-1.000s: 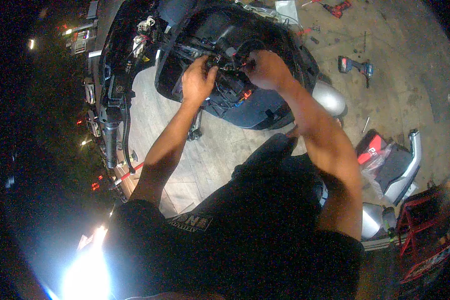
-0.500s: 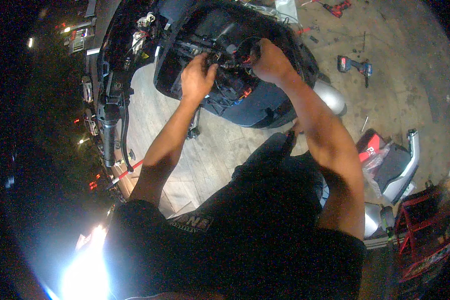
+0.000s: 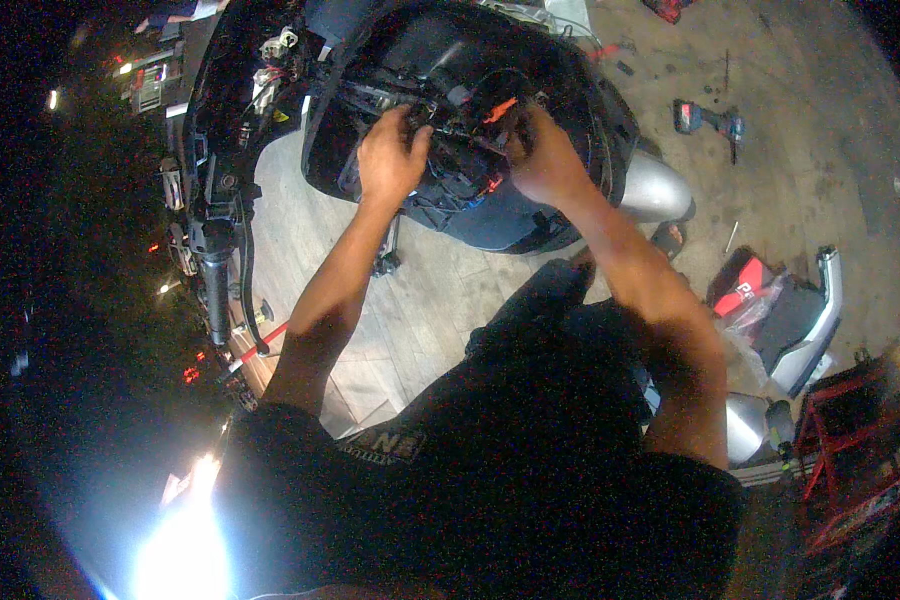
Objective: The person works on the exposed wiring and connectors under the front fairing of a motorcycle. They use a wrench to tighten a bolt on a connector, then repeatedly disconnect and reconnect several wiring harnesses, adjusting and routing the wires within the compartment.
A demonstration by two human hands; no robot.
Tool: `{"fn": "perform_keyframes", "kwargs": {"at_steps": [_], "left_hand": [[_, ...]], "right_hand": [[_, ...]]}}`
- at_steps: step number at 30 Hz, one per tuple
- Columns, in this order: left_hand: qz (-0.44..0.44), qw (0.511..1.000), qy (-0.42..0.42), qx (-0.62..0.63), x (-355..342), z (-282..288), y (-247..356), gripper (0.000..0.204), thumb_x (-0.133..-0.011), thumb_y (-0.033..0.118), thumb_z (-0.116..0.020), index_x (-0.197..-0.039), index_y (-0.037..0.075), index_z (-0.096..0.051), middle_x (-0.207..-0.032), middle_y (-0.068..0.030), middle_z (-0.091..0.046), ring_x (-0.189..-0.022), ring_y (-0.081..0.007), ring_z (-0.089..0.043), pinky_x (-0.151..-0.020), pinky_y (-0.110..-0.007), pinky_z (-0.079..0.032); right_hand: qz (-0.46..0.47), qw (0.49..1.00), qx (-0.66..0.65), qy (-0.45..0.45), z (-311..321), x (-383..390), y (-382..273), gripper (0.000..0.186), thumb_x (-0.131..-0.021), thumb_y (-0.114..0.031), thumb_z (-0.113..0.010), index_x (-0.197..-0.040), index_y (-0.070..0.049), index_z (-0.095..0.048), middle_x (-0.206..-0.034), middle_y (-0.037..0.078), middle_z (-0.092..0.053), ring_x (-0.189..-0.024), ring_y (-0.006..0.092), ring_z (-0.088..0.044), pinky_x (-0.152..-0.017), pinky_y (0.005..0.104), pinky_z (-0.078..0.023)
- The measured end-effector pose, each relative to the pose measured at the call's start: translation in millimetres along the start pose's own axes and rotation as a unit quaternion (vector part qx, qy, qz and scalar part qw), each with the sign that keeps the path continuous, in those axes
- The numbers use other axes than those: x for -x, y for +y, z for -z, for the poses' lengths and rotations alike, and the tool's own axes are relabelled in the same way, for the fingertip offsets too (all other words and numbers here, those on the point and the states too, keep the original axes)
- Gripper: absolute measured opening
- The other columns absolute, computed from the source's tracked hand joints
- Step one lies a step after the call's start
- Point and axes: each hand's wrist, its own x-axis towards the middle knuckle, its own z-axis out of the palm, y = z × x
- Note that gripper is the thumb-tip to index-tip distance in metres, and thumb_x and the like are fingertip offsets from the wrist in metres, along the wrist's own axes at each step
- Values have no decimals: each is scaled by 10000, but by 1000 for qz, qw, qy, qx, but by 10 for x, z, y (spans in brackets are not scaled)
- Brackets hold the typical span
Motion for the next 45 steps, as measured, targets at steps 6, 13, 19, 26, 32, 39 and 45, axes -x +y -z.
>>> {"fn": "perform_keyframes", "kwargs": {"at_steps": [6,13,19,26,32,39,45], "left_hand": [[22,1000,-22,-2,15,12,4,368,-787,229,-685,-1070,13,-593,-888,-175,-658,-796,-347,-642,-722,-412,-508],[4,1000,-9,-14,-1,9,9,369,-787,231,-682,-1074,17,-593,-887,-169,-661,-800,-358,-641,-720,-414,-508],[40,999,-33,4,1,26,21,381,-783,235,-686,-1084,21,-594,-872,-168,-662,-791,-347,-644,-703,-414,-510],[-4,1000,-3,-5,28,87,105,372,-797,196,-668,-1099,-3,-585,-895,-193,-641,-807,-364,-633,-707,-407,-510],[-92,995,31,9,165,224,299,306,-780,142,-664,-1069,47,-629,-1001,-138,-603,-973,-341,-538,-864,-445,-416],[-171,964,-138,-151,-128,32,513,166,-738,231,-688,-838,98,-694,-804,-70,-629,-834,-281,-572,-728,-415,-419],[-208,949,-156,-178,-260,-48,458,190,-765,301,-656,-760,112,-681,-750,-64,-659,-780,-240,-618,-740,-408,-406]], "right_hand": [[6,998,-51,-25,-25,22,63,240,-867,-77,-547,-1096,-14,-513,-969,257,-625,-950,406,-622,-793,432,-490],[-109,989,-92,-42,96,-180,-201,204,-905,-102,-524,-1086,-9,-537,-1001,197,-641,-967,306,-619,-805,394,-471],[-220,962,-162,-23,57,-259,-171,218,-935,-145,-518,-1078,13,-561,-1008,158,-649,-932,243,-609,-822,349,-471],[-236,935,-260,-49,51,-269,-160,142,-985,-144,-442,-1038,-27,-502,-778,79,-581,-585,163,-630,-357,242,-329],[-217,961,-171,-24,71,-251,-216,193,-959,-166,-471,-1049,-12,-544,-830,108,-630,-610,151,-575,-518,315,-464],[-170,976,-137,4,56,-335,-343,159,-949,-121,-473,-1039,2,-518,-756,121,-603,-539,169,-561,-467,323,-447],[-180,967,-166,-75,143,-341,-424,137,-936,-84,-464,-1033,4,-505,-689,126,-596,-565,182,-609,-455,346,-455]]}}
